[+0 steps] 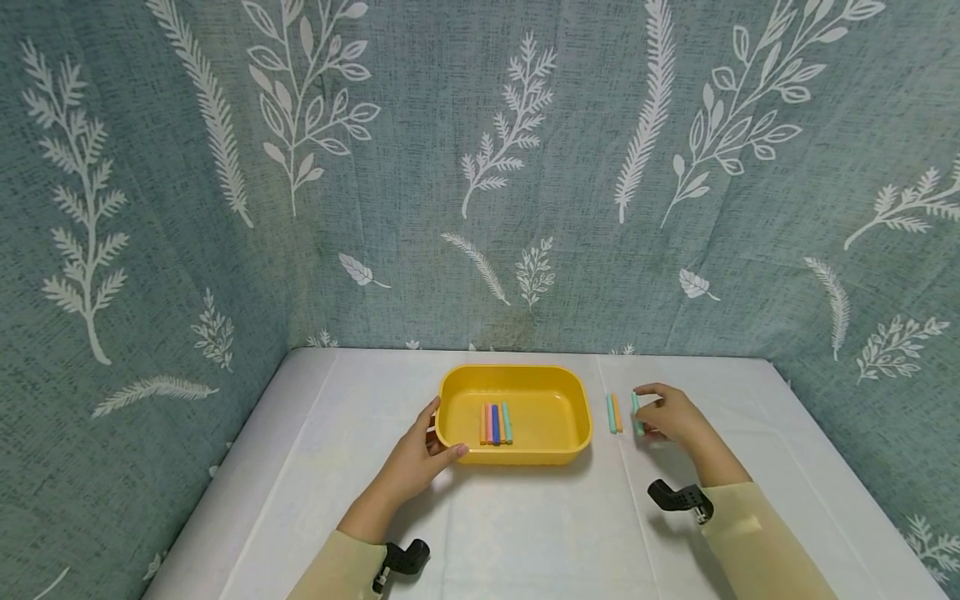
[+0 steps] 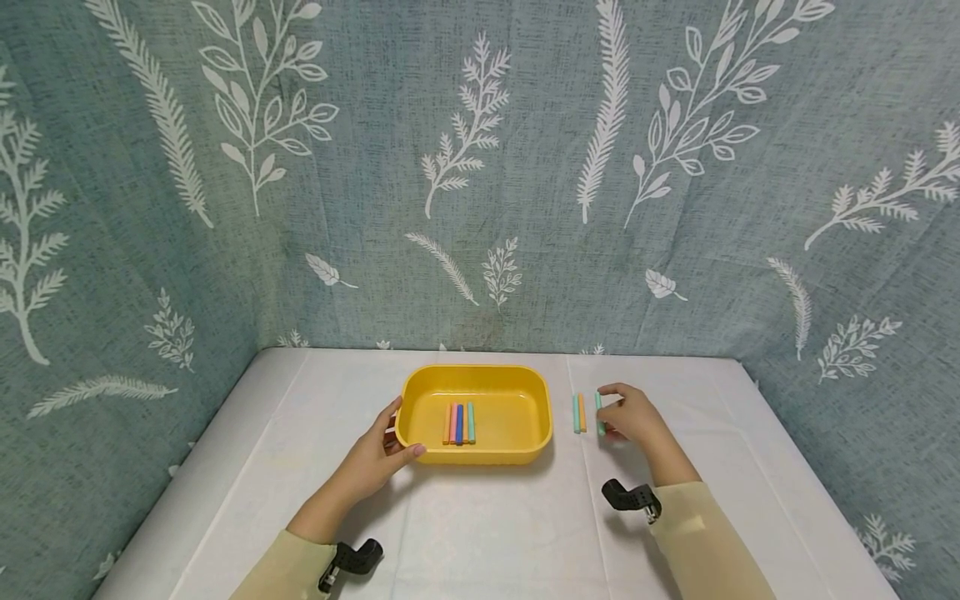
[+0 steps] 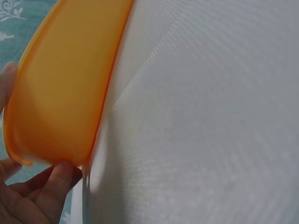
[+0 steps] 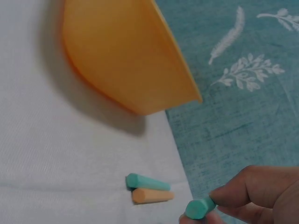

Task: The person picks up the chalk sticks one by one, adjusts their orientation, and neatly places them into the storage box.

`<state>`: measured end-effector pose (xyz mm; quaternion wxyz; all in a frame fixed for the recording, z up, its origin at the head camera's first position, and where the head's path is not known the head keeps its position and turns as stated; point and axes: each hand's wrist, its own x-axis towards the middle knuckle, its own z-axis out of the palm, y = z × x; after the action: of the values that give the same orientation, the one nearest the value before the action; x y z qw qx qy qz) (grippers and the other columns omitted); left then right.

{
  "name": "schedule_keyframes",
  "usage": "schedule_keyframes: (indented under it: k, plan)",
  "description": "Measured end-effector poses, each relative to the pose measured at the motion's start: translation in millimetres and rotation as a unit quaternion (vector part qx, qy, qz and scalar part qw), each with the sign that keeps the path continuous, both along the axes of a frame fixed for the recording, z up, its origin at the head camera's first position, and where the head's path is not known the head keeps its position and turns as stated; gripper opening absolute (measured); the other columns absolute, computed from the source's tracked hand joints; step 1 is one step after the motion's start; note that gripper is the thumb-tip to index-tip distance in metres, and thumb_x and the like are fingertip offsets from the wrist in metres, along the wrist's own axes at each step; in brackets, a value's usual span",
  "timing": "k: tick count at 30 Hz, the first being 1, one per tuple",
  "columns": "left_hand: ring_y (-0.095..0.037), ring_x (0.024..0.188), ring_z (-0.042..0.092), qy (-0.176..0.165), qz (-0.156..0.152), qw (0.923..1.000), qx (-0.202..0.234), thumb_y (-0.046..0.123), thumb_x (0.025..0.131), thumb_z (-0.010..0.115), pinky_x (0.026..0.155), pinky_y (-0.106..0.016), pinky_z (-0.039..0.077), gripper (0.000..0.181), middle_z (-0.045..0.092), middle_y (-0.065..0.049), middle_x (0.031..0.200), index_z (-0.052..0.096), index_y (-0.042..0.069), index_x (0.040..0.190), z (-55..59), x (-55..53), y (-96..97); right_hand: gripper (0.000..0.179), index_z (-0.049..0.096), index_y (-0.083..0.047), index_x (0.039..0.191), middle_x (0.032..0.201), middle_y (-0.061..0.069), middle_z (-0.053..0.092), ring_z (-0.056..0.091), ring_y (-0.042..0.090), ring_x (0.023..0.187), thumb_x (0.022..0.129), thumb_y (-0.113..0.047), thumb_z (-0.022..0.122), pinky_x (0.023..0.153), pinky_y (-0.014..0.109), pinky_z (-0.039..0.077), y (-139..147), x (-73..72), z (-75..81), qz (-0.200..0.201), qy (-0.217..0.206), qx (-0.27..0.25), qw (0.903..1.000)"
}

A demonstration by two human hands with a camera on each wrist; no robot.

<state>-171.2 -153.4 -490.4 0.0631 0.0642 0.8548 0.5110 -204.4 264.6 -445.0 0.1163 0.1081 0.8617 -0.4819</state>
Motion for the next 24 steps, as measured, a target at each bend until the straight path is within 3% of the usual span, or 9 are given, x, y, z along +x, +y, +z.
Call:
schedule_keyframes:
  k: [6,24]
  plan:
    - [-0.032,0.129,0.054,0.0,0.0,1.0,-0.002,0.038,0.088,0.078,0.102,-0.041,0.05,0.098,0.041,-0.019,0.152,0.017,0.016,0.162,-1.2,-0.7,0.6,0.062,0.036,0.004,0.15,0.1,0.017,0.061,0.059,0.02,0.072,0.092,0.001,0.059,0.069,0.039,0.06,-1.2,6.7,10.3,0.008,0.012,-0.053,0.9985]
    - [-0.033,0.129,0.054,0.005,-0.001,1.0,-0.001,0.037,0.088,0.079,0.102,-0.041,0.05,0.099,0.042,-0.019,0.151,0.017,0.016,0.162,-0.8,0.0,0.1,0.057,0.038,-0.001,0.15,0.101,0.013,0.057,0.062,0.022,0.081,0.097,-0.003,0.059,0.079,0.04,0.061,-23.6,9.0,36.5,0.022,0.023,-0.076,0.9966]
